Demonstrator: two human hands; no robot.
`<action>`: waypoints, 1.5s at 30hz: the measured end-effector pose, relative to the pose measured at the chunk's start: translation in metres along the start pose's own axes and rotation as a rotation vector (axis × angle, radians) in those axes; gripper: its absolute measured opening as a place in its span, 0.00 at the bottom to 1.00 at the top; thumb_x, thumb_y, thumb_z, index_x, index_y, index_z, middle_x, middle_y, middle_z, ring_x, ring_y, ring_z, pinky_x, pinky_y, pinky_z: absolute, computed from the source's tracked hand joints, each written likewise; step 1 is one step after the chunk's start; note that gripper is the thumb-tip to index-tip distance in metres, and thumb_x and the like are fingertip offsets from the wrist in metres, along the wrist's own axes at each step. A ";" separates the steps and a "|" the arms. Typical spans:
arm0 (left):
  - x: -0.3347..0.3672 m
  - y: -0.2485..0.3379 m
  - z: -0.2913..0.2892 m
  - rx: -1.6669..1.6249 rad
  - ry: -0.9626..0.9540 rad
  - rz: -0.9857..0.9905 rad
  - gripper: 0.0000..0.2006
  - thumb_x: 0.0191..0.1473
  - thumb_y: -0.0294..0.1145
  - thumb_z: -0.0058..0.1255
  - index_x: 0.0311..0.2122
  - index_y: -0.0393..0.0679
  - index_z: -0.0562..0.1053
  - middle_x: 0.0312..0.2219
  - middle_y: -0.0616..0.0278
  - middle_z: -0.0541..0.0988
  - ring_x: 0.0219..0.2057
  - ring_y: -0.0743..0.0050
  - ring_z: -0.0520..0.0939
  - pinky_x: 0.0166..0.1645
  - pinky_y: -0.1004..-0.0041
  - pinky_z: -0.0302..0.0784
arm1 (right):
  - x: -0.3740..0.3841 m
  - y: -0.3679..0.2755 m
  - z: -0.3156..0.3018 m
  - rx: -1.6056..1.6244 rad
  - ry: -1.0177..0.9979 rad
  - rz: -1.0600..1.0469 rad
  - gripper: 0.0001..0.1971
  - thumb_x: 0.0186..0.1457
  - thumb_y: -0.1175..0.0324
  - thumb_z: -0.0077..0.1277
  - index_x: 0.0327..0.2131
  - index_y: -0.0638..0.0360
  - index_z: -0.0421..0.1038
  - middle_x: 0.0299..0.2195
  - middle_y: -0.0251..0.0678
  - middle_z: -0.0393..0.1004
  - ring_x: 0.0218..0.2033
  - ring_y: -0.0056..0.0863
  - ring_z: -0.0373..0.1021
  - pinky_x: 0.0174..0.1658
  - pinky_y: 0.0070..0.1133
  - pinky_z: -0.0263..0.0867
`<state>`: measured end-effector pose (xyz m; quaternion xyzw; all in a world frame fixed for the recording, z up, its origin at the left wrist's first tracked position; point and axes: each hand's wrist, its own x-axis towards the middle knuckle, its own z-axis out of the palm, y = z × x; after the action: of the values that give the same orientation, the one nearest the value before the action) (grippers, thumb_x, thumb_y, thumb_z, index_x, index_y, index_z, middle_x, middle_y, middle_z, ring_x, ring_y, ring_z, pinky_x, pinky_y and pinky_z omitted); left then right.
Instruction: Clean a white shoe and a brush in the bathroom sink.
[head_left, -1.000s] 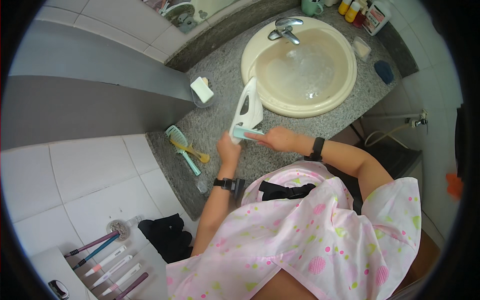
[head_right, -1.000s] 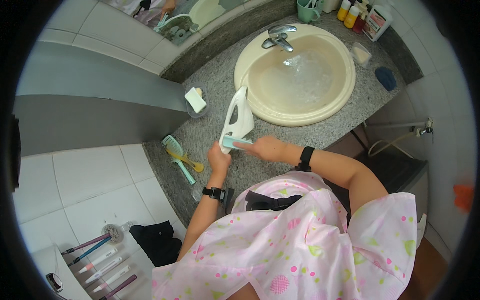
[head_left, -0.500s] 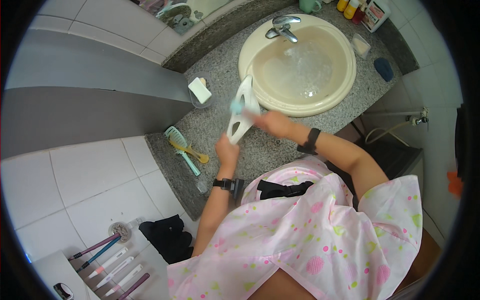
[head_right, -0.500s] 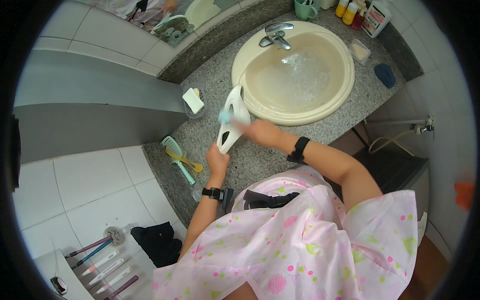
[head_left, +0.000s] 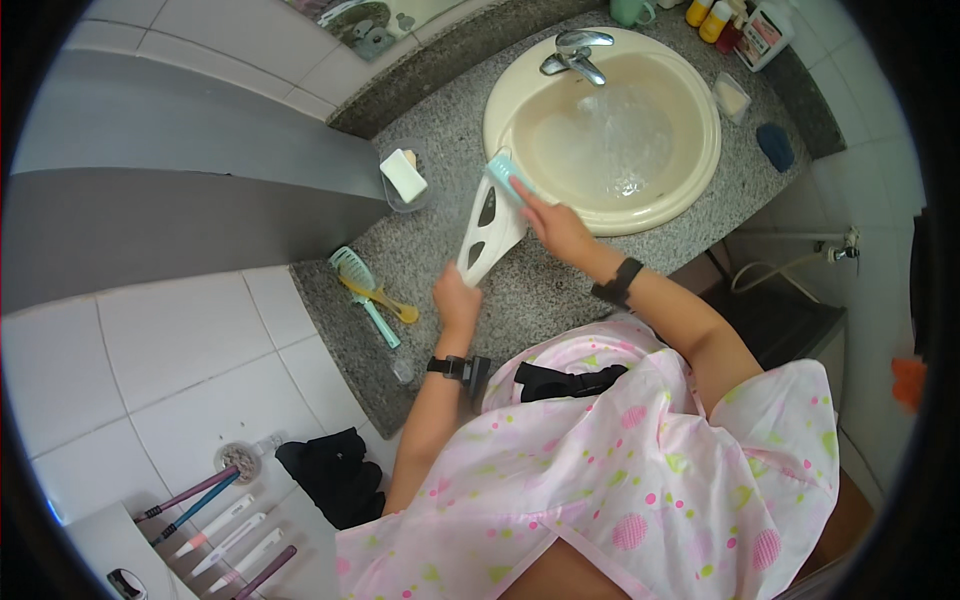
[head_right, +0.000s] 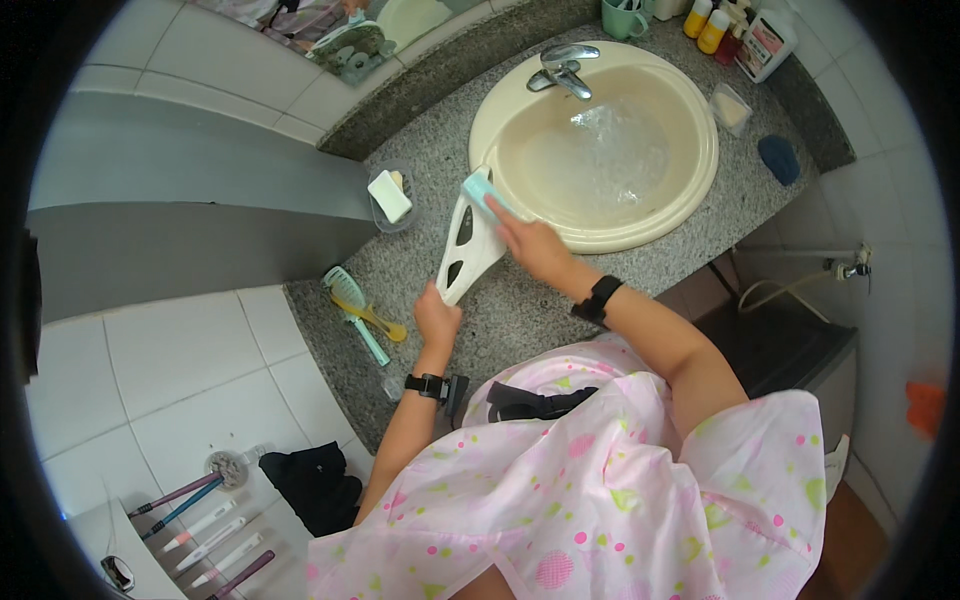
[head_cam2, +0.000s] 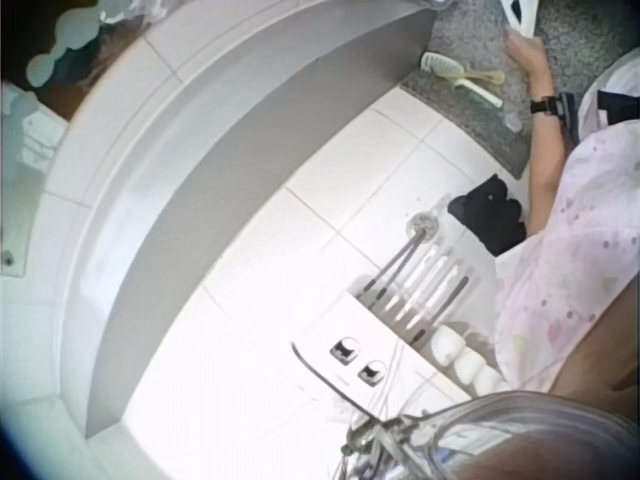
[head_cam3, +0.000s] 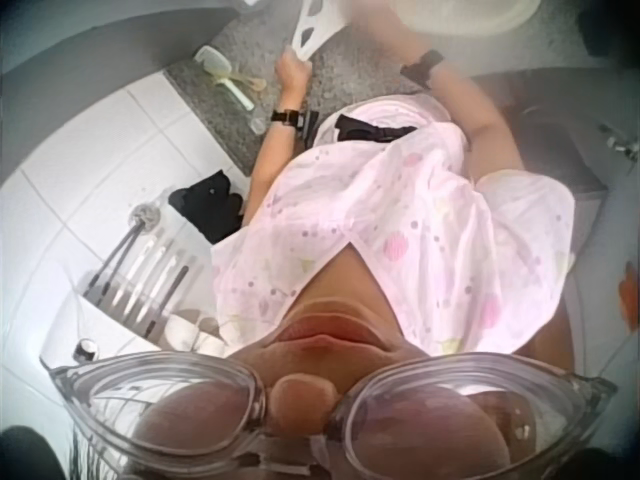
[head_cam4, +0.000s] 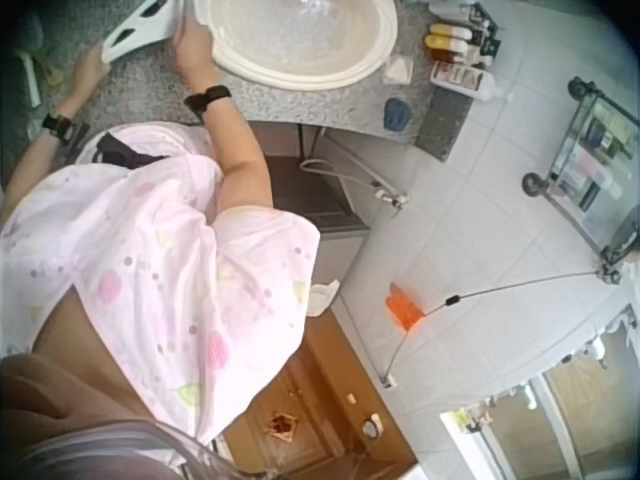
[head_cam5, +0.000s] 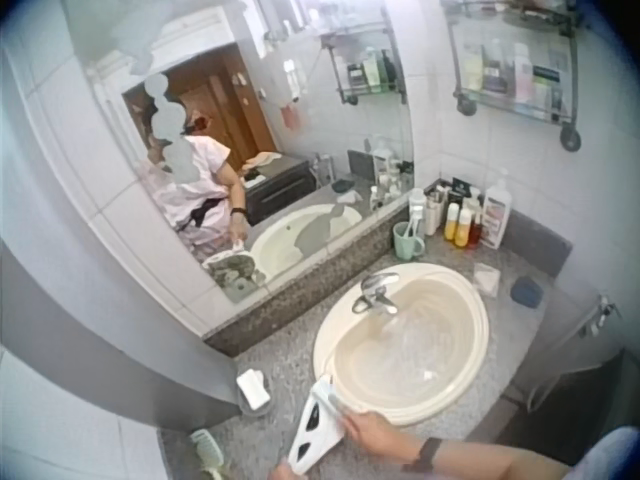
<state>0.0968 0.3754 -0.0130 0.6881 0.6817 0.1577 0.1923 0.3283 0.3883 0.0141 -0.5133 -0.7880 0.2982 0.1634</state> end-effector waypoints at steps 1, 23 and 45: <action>0.000 0.000 0.002 0.009 0.003 -0.001 0.14 0.37 0.19 0.53 0.35 0.37 0.73 0.26 0.41 0.78 0.31 0.36 0.78 0.35 0.54 0.73 | -0.003 -0.003 0.005 0.040 0.007 -0.036 0.31 0.57 0.65 0.44 0.63 0.38 0.49 0.19 0.43 0.72 0.19 0.43 0.71 0.25 0.35 0.68; 0.003 -0.001 0.003 -0.038 0.041 0.131 0.14 0.38 0.19 0.52 0.36 0.37 0.73 0.27 0.41 0.78 0.32 0.36 0.78 0.35 0.53 0.73 | 0.006 0.003 -0.007 0.096 -0.074 -0.179 0.28 0.59 0.65 0.42 0.63 0.38 0.50 0.16 0.45 0.69 0.18 0.42 0.70 0.23 0.33 0.67; -0.001 0.005 -0.003 0.010 0.000 0.035 0.13 0.37 0.20 0.52 0.34 0.36 0.72 0.27 0.41 0.78 0.31 0.36 0.78 0.36 0.53 0.73 | 0.024 0.019 -0.022 0.294 0.346 0.015 0.23 0.61 0.63 0.40 0.60 0.44 0.56 0.25 0.51 0.73 0.21 0.49 0.70 0.27 0.35 0.67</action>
<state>0.1001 0.3747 -0.0077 0.7009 0.6703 0.1579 0.1861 0.3436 0.4225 0.0178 -0.5333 -0.6924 0.3184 0.3670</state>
